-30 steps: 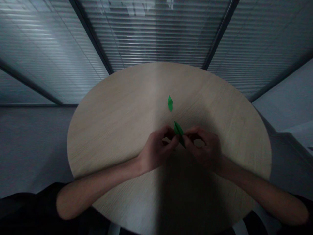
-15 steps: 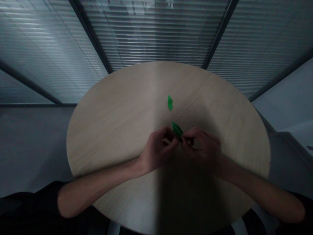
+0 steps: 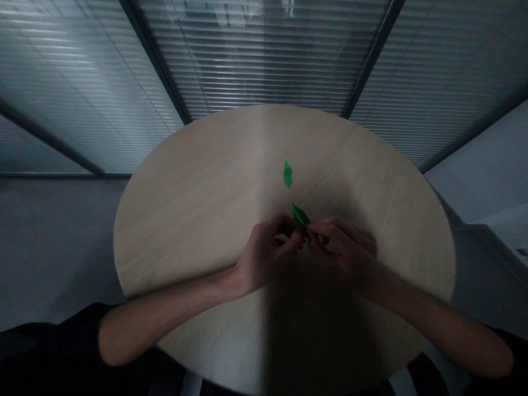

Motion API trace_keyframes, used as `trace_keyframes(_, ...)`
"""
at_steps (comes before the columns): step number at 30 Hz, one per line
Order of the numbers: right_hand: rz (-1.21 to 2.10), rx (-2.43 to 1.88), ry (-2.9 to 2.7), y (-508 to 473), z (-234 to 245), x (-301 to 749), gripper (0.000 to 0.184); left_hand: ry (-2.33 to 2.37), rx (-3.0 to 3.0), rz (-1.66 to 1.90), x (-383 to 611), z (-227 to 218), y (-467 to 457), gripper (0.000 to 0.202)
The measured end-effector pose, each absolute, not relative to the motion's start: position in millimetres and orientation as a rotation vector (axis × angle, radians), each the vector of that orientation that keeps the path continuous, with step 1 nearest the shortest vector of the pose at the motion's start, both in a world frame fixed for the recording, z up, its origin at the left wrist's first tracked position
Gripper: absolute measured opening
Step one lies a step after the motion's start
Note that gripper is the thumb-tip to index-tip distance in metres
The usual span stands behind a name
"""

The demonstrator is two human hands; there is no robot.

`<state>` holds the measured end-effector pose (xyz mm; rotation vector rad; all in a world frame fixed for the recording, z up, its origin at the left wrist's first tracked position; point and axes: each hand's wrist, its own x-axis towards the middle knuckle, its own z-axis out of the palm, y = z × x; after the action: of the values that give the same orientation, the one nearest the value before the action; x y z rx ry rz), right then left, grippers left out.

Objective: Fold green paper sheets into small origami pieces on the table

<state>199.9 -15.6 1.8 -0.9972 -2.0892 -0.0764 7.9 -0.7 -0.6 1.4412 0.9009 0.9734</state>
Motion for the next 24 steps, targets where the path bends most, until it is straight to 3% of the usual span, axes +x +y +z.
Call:
trace_keyframes(15, -0.370, -0.955, -2.201, -15.9, -1.8, 203.1, 0.024, 0.872, 1.371, 0.975, 10.4, 2.5, 2.1, 0.019)
trace_keyframes(20, -0.314, -0.947, -2.218, -15.5, -1.2, 204.4, 0.025, 0.843, 1.290, 0.964, 9.4, -0.4, 5.5, 0.022)
trace_keyframes(24, -0.058, -1.019, -2.105, -13.3, 1.6, 205.8, 0.023, 0.823, 1.212, 0.998, 6.3, -0.5, 13.0, 0.024)
